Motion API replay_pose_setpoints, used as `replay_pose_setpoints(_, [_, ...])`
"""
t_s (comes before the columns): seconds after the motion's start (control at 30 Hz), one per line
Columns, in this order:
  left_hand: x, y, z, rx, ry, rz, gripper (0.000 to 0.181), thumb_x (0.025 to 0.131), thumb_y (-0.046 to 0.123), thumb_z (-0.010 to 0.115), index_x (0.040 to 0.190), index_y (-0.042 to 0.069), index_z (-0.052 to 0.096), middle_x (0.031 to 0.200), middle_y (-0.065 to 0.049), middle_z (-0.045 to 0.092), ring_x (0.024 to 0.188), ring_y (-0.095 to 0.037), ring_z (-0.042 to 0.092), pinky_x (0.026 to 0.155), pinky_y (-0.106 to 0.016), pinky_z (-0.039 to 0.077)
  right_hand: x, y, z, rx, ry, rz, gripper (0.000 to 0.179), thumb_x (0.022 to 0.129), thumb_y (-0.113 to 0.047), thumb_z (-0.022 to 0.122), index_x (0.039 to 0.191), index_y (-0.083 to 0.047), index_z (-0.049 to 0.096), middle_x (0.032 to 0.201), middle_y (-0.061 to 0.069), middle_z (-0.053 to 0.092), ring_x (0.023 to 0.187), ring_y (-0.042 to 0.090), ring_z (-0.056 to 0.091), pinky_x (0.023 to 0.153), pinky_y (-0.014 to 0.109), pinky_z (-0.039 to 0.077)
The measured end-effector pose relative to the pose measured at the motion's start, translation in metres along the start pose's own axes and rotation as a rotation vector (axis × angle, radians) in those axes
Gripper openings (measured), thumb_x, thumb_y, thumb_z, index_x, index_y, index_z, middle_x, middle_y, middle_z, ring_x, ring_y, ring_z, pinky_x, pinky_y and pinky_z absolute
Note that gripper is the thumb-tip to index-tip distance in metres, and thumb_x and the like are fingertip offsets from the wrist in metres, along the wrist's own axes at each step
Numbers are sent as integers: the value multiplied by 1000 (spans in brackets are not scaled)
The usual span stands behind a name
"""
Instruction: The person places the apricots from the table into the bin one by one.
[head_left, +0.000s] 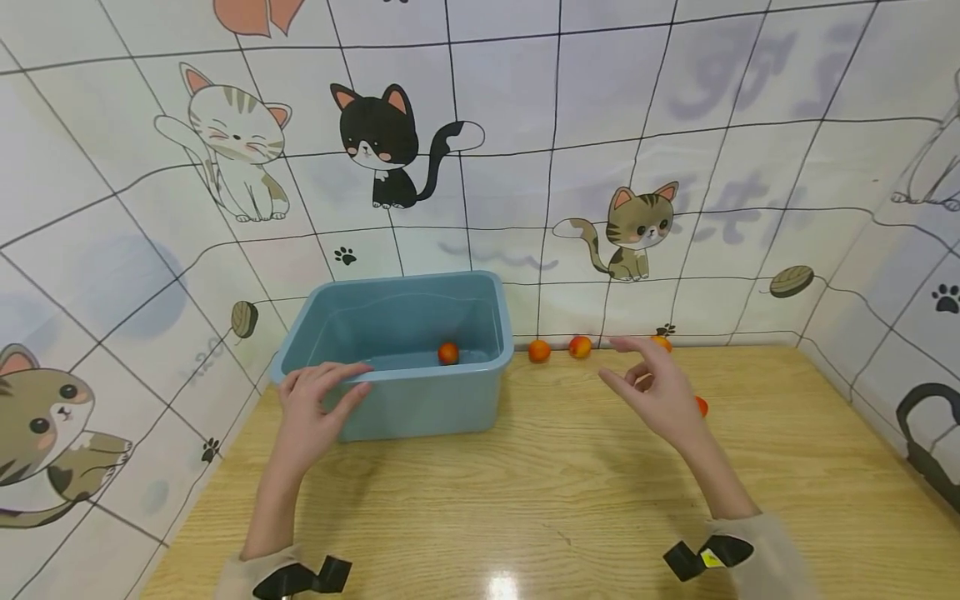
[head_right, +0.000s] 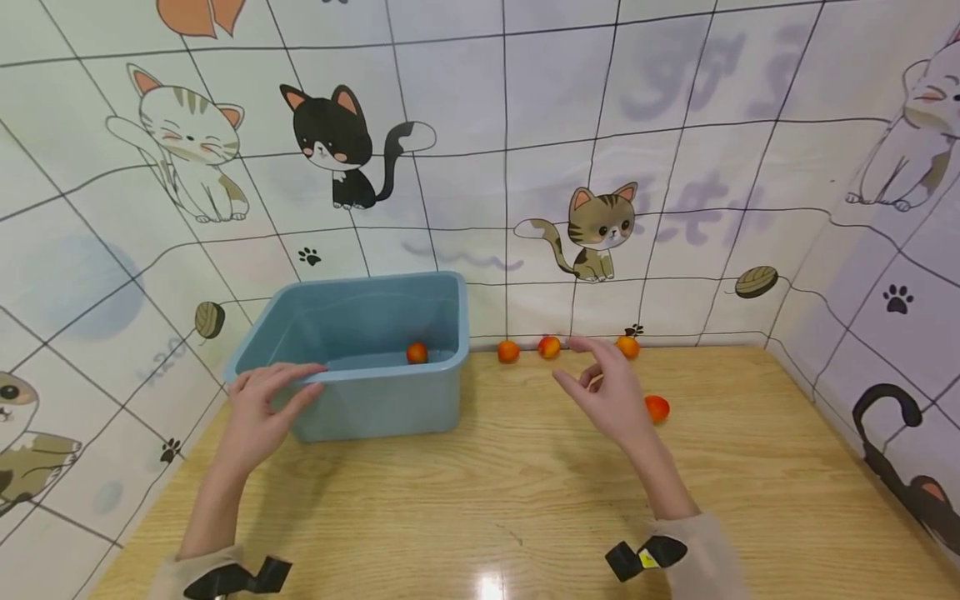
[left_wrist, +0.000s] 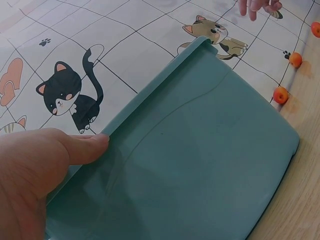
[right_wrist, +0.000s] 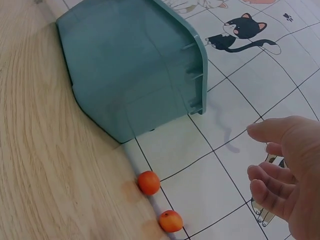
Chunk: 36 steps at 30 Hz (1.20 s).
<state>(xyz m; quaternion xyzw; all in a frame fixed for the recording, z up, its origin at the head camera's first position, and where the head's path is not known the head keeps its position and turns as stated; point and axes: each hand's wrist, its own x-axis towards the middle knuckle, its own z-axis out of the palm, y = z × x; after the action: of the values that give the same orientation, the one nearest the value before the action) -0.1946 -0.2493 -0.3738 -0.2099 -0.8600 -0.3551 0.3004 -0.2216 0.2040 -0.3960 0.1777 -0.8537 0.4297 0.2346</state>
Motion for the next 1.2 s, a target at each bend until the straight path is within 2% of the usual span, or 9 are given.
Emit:
replay_pose_setpoints(0.33, [1,0,1,9,-4,-7,26,89,5,77,114,12,76,106,-6,71,105,-28,58,97,-53,18,-11,18,-14,-74,-28,23,45,92,-16,77,133,-7,61,122,14,61,69,11,58,56,24,48])
replay_pose_setpoints(0.57, [1,-1,2,14,0,-1,26,89,5,77,114,11,76,106,-5,72,106,-29,58,97,-53,18,-18,32,-23,-96,-56,28,47,90,-12,78,133,-4,60,119,16,61,68,10,57,58,23,47])
replay_pose_setpoints(0.9, [-1,0,0,4,11,8,27,88,3,77,114,10,76,106,-6,72,104,-28,59,98,-53,18,-25,56,-43,-160,-70,95,50,90,-17,78,133,0,60,123,23,61,72,11,59,60,23,49])
replay_pose_setpoints(1.03, [-1,1,-1,-5,7,6,28,88,3,76,114,12,76,106,-5,72,104,-27,59,98,-53,17,-26,66,-52,-183,-94,108,51,91,-19,78,134,1,59,123,25,61,75,15,62,60,23,50])
replay_pose_setpoints(1.2, [-1,1,0,-8,5,9,28,88,2,76,114,11,76,106,-5,72,105,-27,59,99,-53,17,-31,78,-62,-191,-135,164,53,94,-24,75,135,3,57,125,28,59,80,25,62,58,26,50])
